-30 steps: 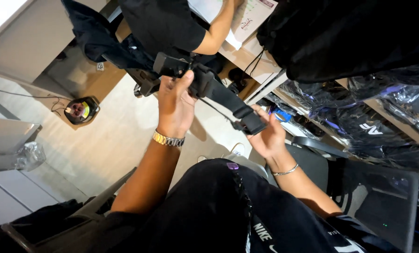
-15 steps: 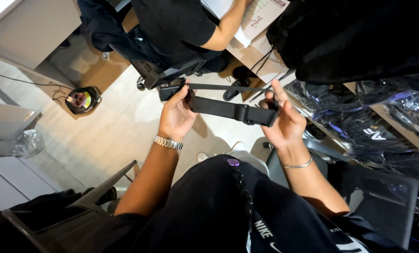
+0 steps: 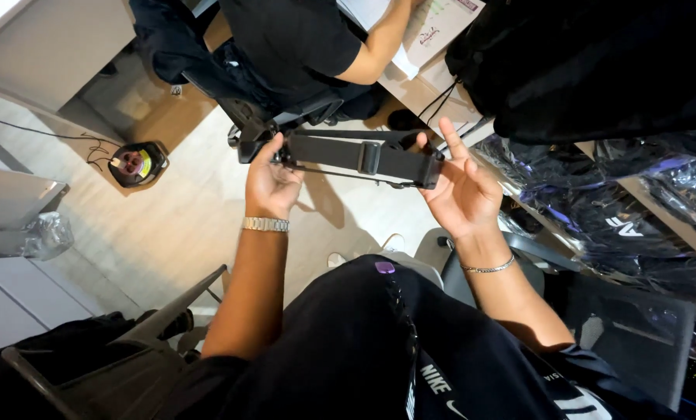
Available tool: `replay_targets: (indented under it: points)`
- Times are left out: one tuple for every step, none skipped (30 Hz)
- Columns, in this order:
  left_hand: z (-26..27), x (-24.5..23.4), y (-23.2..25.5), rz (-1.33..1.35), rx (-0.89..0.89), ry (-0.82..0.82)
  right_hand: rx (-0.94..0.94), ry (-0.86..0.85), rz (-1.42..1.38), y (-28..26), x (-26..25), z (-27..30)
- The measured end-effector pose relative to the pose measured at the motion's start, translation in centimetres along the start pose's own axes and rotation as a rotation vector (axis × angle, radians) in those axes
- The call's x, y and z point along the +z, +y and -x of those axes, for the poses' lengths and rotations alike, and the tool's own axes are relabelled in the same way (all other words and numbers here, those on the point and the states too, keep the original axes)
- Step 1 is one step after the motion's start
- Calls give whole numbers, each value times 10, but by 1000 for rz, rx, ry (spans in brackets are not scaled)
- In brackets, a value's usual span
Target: Assembling and adjusting a camera head mount and its strap components.
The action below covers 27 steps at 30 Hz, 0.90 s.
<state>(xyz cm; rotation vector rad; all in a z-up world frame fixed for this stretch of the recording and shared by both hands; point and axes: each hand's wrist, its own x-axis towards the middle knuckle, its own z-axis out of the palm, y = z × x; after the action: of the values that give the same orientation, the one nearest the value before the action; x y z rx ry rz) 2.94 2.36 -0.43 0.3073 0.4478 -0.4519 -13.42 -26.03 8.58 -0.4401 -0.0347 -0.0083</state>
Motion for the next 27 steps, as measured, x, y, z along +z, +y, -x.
replay_targets:
  points:
    - [2,5,1,-2,2,0,0,-2,-2,-1,4,-2]
    - [3,11,4,-20,28,24,-1,15,2,0,10,-4]
    - [4,17,6,-37,54,49,-3,33,6,-1,15,-5]
    - [-1,15,6,-42,49,47,-11,35,4,-1,16,-6]
    - [-6,12,6,-43,37,14,28,-2,39,-1,18,-7]
    - [-10,8,6,-41,25,-19,68,-40,75,-1,19,-8]
    - [-11,11,7,-44,18,-20,61,-36,76,0,9,-6]
    - [-10,14,8,-41,20,-34,119,-45,86,2,-1,-6]
    - [-9,16,10,-39,21,-47,178,-55,97,4,-11,-5]
    - [-11,13,13,-38,24,-45,181,-56,95,5,-6,-6]
    - [-13,10,15,-41,32,-37,194,-6,96,7,-2,-6]
    - [-15,8,17,-46,36,-29,202,46,96,8,2,-6]
    - [-16,9,20,-48,36,-27,202,46,94,8,-7,-6]
    - [-16,9,22,-61,47,-15,191,-18,71,9,-17,-4]
    - [-17,9,23,-75,58,-3,179,-83,48,9,-26,-1]
    - [-20,7,24,-77,55,-3,176,-81,46,9,-12,-3]
    - [-22,5,24,-76,59,-54,180,-41,148,8,1,-5]
    - [-24,2,26,-72,65,-104,187,-3,251,8,16,-8]
    - [-11,11,24,-72,65,-104,187,-3,251,9,18,-7]
    - [1,22,23,-81,67,-135,205,-43,292,9,20,-7]
    - [14,33,21,-89,68,-166,223,-83,334,8,23,-7]
    - [29,42,21,-92,64,-170,217,-82,335,8,21,-6]
    - [43,52,20,-164,92,-243,198,-107,391,8,19,-4]
    - [58,61,20,-236,120,-316,179,-132,447,8,17,-3]
    - [66,68,21,-238,117,-318,174,-130,446,6,30,-4]
    - [76,73,22,-323,162,-453,140,-140,395,5,42,-4]
    - [84,77,23,-407,209,-587,106,-151,344,4,54,-5]
